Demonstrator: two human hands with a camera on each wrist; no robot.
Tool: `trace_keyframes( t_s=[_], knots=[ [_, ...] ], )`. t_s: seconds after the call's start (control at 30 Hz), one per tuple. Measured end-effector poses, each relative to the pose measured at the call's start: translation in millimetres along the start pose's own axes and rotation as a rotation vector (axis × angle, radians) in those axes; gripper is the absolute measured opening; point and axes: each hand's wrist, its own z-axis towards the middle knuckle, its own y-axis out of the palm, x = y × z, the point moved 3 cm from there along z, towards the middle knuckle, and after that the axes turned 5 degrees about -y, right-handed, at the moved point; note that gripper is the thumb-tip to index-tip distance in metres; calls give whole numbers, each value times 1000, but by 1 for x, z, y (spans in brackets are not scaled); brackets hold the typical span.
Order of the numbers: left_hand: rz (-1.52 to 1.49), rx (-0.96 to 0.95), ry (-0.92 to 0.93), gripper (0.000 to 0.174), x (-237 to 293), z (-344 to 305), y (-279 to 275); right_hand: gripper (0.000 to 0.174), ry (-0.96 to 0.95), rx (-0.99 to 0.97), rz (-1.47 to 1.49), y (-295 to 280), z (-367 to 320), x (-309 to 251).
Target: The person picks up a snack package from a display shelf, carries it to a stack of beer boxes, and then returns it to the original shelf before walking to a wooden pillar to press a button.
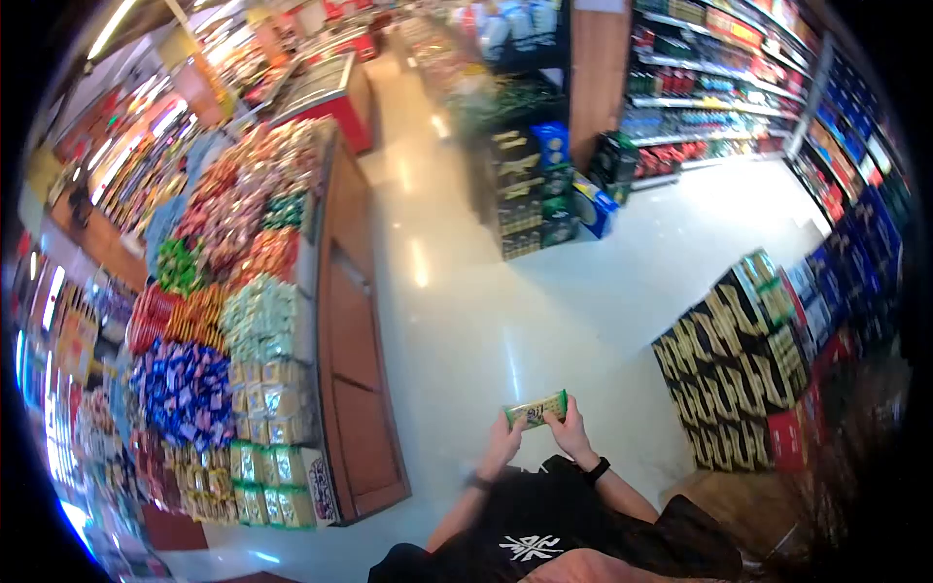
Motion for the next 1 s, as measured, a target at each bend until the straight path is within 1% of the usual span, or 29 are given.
trace_keyframes(
  t_s=[0.1,0.2,0.3,0.33,0.37,0.4,0.47,0.53,0.63,0.73,0.83,0.93,1.0],
  knots=[
    [264,75,174,43,25,-8,59,54,45,2,288,-65,-17,17],
    [277,-38,240,38,37,-6,119,56,70,181,95,-103,-27,70],
    [234,-128,379,36,52,-17,170,55,140,208,168,-168,-41,44],
    [227,-214,218,36,59,-21,186,53,93,285,26,-182,-49,54],
    [233,-290,55,35,66,-27,201,52,138,304,66,-194,-56,60],
    [178,-344,-50,35,75,-30,216,50,176,326,107,-207,-61,64],
    [181,-398,-5,35,79,-32,241,47,244,380,186,-226,-71,69],
    [277,-405,306,36,66,-24,262,44,304,446,260,-239,-78,76],
    [249,-533,175,38,44,-5,292,40,297,524,334,-250,-85,98],
    [256,-546,255,38,44,6,318,40,511,615,315,-262,-84,116],
    [201,-626,220,38,54,21,345,40,532,579,105,-284,-71,124],
    [150,-713,-96,38,83,40,371,40,501,649,105,-314,-46,102],
    [225,-710,-106,40,117,52,384,41,558,661,153,-332,-23,97]
  ],
)
